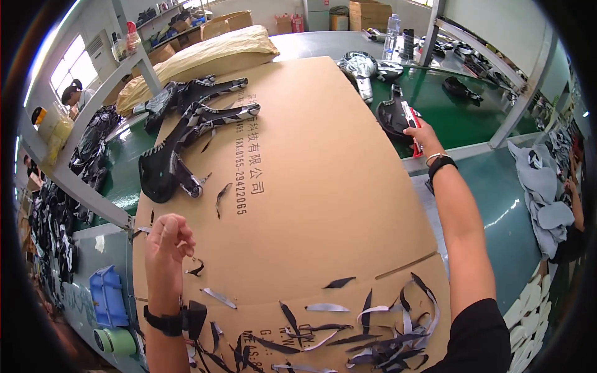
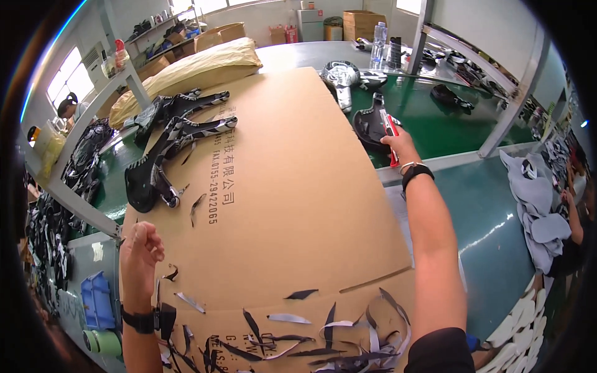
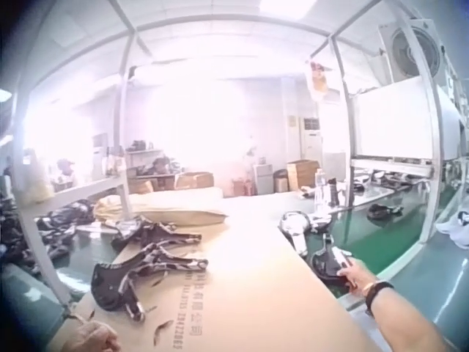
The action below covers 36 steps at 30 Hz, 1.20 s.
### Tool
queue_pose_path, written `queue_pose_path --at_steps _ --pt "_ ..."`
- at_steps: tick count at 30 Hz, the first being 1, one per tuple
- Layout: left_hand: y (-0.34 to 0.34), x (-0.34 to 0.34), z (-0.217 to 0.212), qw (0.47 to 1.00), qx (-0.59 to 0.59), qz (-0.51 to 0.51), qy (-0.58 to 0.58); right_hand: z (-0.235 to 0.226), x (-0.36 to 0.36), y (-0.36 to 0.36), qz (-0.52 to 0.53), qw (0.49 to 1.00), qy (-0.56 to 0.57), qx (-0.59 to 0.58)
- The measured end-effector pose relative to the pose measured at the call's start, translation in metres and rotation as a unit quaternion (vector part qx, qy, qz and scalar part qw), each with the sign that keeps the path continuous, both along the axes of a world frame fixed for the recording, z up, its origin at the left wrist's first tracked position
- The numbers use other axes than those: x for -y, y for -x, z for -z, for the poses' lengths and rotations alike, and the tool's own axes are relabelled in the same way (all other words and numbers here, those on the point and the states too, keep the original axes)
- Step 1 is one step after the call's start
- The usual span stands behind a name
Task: The person picks up a bicycle saddle and trims excess material from its edges using a utility knife. They repeatedly turn the saddle to reach different sides, occasionally clearing scraps from the cardboard workspace by hand before picking up another saddle to repeat the process.
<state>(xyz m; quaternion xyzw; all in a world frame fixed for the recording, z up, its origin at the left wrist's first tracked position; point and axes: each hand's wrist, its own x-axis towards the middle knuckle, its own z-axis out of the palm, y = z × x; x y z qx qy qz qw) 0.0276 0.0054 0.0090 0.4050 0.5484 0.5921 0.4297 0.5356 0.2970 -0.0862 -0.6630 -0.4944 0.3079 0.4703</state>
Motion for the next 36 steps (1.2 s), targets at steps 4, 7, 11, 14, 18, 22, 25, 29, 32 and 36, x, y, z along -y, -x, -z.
queue_pose_path --at_steps 4,7,11,14,18,22,25,29,32,36 --pt "-0.005 0.014 0.003 1.0 -0.011 0.014 0.021 -0.044 0.001 -0.03 0.045 0.997 -0.007 -0.056" --pt "-0.014 0.042 -0.011 0.999 0.001 0.033 0.034 -0.108 0.052 -0.032 -0.065 0.993 0.02 -0.096" --pt "-0.04 0.111 -0.028 0.991 0.021 0.086 0.102 -0.155 0.188 0.054 -0.27 0.955 0.051 -0.115" --pt "-0.078 0.162 -0.025 0.969 0.169 0.125 0.129 -0.164 0.305 0.12 -0.396 0.907 0.111 -0.086" --pt "-0.101 0.221 0.003 0.964 0.231 0.067 0.117 -0.128 0.43 0.159 -0.524 0.845 0.098 0.053" --pt "-0.122 0.276 0.032 0.974 0.188 -0.042 0.121 -0.077 0.492 0.167 -0.514 0.857 0.032 0.025" --pt "-0.122 0.308 0.05 0.98 0.123 -0.124 0.095 -0.078 0.5 0.156 -0.438 0.892 0.063 0.095" --pt "-0.111 0.294 0.023 0.896 -0.438 -0.062 0.034 -0.062 0.513 0.135 -0.43 0.871 -0.108 0.213" --pt "-0.106 0.265 0.011 0.841 -0.536 0.069 0.003 -0.074 0.501 0.129 -0.495 0.801 -0.127 0.311" --pt "-0.112 0.246 0.029 0.833 -0.517 0.197 -0.011 -0.078 0.49 0.139 -0.531 0.732 -0.171 0.391"
